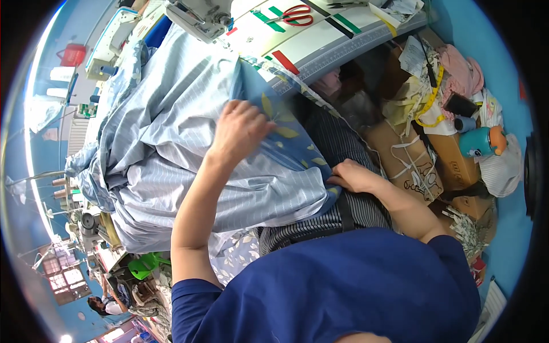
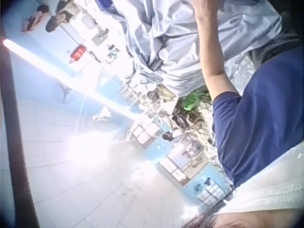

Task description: Sewing pieces of light blue fabric together using an industrial sewing machine at a workstation.

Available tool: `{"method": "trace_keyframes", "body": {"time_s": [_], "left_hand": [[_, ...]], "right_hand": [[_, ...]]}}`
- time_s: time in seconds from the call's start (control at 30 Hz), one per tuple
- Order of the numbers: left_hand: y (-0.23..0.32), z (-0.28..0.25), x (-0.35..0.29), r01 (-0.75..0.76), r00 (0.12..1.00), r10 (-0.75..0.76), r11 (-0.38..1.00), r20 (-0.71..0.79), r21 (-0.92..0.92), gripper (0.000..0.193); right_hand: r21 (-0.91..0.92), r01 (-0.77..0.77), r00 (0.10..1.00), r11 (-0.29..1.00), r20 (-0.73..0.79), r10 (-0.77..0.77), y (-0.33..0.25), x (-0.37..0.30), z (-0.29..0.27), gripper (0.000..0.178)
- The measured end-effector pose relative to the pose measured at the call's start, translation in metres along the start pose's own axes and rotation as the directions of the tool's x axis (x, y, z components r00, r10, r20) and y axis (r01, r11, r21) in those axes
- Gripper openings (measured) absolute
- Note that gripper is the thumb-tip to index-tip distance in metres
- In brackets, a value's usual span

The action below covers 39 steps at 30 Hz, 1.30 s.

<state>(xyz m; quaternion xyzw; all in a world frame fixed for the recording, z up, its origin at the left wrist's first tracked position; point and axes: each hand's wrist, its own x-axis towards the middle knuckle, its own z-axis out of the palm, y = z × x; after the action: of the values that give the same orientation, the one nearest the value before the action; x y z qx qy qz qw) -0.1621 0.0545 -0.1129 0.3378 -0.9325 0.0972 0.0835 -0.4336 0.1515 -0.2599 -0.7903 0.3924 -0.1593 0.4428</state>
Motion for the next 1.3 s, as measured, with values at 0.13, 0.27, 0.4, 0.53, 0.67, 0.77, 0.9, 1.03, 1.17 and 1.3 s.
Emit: {"method": "trace_keyframes", "body": {"time_s": [0.13, 0.27, 0.4, 0.53, 0.67, 0.77, 0.9, 1.03, 1.17, 1.3], "left_hand": [[-0.018, -0.012, -0.031, 0.352, 0.870, -0.426, 0.889, 0.247, 0.294, 0.025], [-0.011, -0.010, -0.047, 0.452, 0.841, -0.520, 0.826, 0.148, 0.336, 0.031], [0.009, -0.018, -0.031, 0.464, 0.817, -0.544, 0.817, 0.191, 0.343, 0.029], [0.051, -0.025, 0.001, 0.322, 0.947, -0.313, 0.933, -0.079, 0.160, 0.015], [0.106, -0.014, 0.020, -0.077, 0.985, 0.080, 0.997, -0.152, 0.022, 0.020], [0.123, -0.015, 0.015, -0.219, 0.959, 0.209, 0.975, -0.190, -0.037, 0.027], [0.133, -0.023, 0.000, -0.241, 0.945, 0.232, 0.970, -0.231, -0.013, 0.026], [0.139, -0.025, -0.006, -0.218, 0.957, 0.207, 0.975, -0.202, -0.035, 0.026], [0.140, -0.030, -0.007, -0.192, 0.958, 0.180, 0.981, -0.224, -0.031, 0.027], [0.144, -0.033, -0.007, -0.165, 0.950, 0.149, 0.986, -0.276, -0.036, 0.028]], "right_hand": [[-0.096, -0.092, 0.979, 0.991, 0.175, 0.108, -0.006, 0.008, -0.008, 0.030], [-0.140, -0.151, 0.985, 0.978, -0.103, 0.137, -0.016, 0.025, -0.033, 0.030], [-0.270, -0.013, 0.524, 0.963, -0.822, -0.224, -0.001, 0.055, -0.065, 0.022], [0.254, -0.126, 0.935, 0.959, -0.292, 0.201, -0.018, 0.029, -0.082, 0.021], [0.669, -0.071, 0.997, 0.740, 0.063, 0.039, -0.059, -0.042, -0.087, 0.018], [0.457, 0.183, 0.982, 0.870, -0.045, -0.183, -0.050, -0.049, -0.077, 0.020], [-0.442, 0.245, 0.758, 0.863, -0.468, -0.454, 0.001, -0.003, -0.034, 0.029], [-0.688, 0.356, 0.595, 0.632, -0.354, -0.721, 0.025, 0.049, -0.004, 0.026], [-0.735, 0.397, 0.543, 0.549, -0.294, -0.787, 0.014, 0.053, -0.009, 0.019], [-0.670, 0.451, 0.523, 0.589, -0.337, -0.783, -0.012, 0.017, -0.011, 0.013]]}}
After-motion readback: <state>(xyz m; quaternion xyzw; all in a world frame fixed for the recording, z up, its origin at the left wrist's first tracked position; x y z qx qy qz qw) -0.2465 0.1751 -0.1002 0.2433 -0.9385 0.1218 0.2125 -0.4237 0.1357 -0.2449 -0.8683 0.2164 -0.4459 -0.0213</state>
